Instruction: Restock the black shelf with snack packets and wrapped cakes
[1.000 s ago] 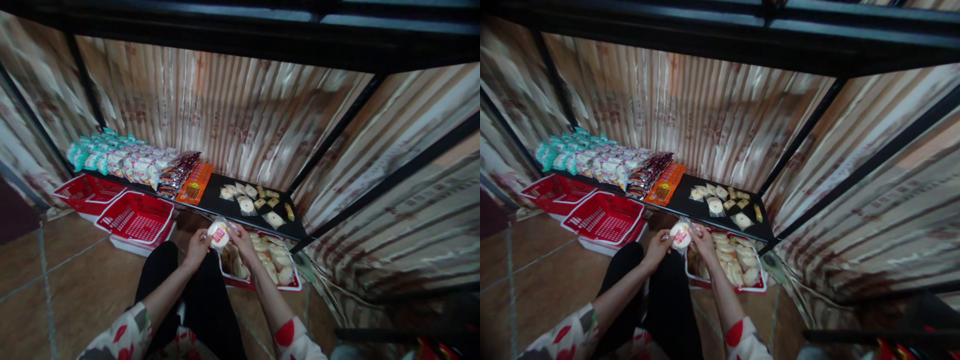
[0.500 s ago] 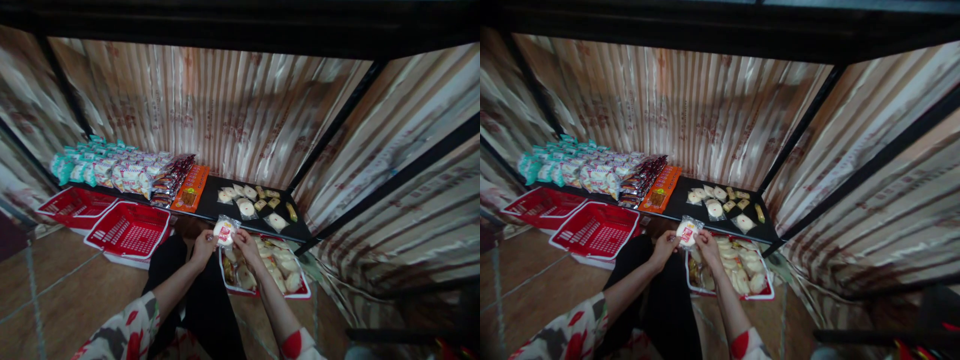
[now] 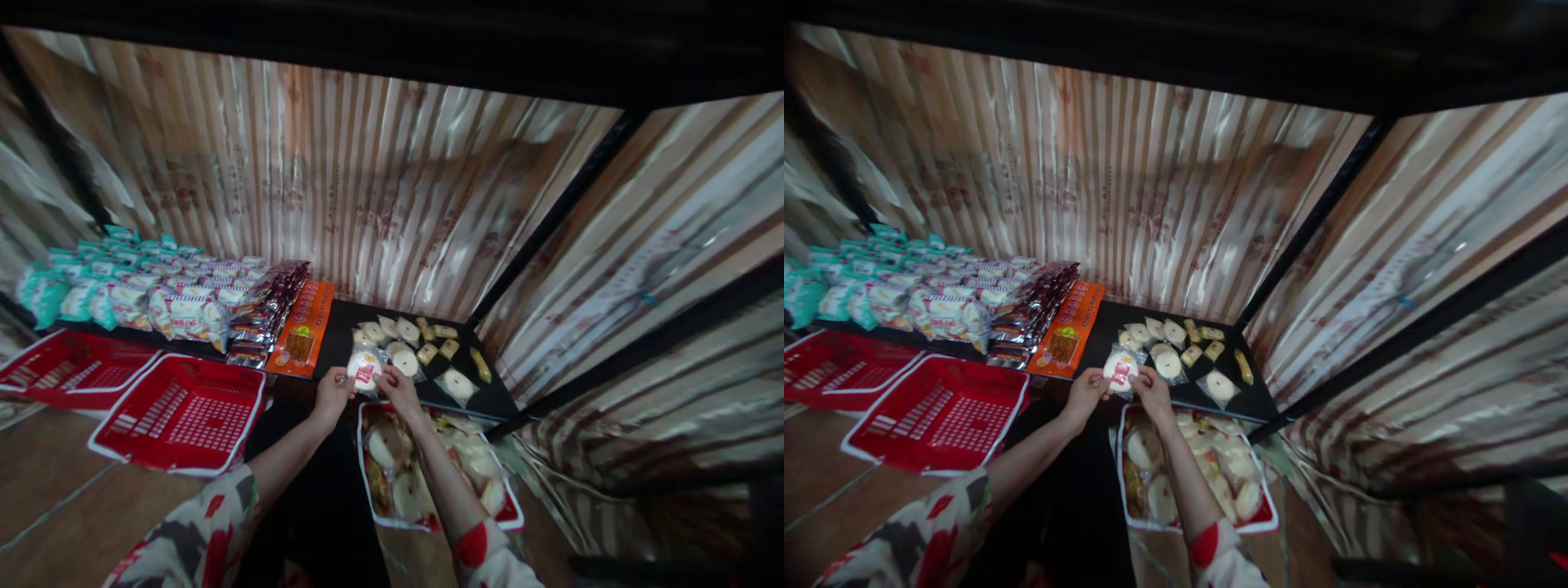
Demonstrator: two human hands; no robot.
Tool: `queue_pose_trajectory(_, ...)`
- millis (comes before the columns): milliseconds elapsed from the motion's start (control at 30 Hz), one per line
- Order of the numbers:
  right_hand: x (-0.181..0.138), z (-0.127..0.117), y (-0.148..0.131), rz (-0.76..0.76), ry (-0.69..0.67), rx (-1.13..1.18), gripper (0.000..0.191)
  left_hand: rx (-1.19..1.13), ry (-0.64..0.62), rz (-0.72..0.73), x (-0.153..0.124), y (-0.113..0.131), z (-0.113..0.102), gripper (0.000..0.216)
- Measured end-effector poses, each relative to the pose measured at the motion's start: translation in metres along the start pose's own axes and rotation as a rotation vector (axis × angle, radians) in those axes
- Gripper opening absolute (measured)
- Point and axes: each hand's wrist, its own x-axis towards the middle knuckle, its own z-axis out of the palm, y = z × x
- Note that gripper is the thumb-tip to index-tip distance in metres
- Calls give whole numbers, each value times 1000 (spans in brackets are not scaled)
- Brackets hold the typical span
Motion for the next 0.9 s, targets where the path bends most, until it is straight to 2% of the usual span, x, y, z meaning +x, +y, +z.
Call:
queue_pose_trajectory(100,31,2,-6,-51,43,-22,47,59,-27,8,29,10,7,12)
queue_pose_trajectory(233,83,1,-11,-101,83,-106,42,191,-33,32,73,18,19,35)
queue_pose_trajectory(300,112,0,-11,-122,99,-143,40,314,-1,90,93,22,25,46)
queue_pose_trajectory(400,157,-1,-7,-146,132,-248,37,512,2,224,120,28,32,50)
queue_pose_trajectory(567,220,6,4,-186,157,-502,24,718,-109,350,157,33,40,50)
queue_pose_trajectory(733,262,21,6,-189,147,-634,21,919,-147,329,191,29,47,54)
queue_pose_trajectory(900,290,39,2,-172,119,-870,18,1050,-154,314,215,28,52,58)
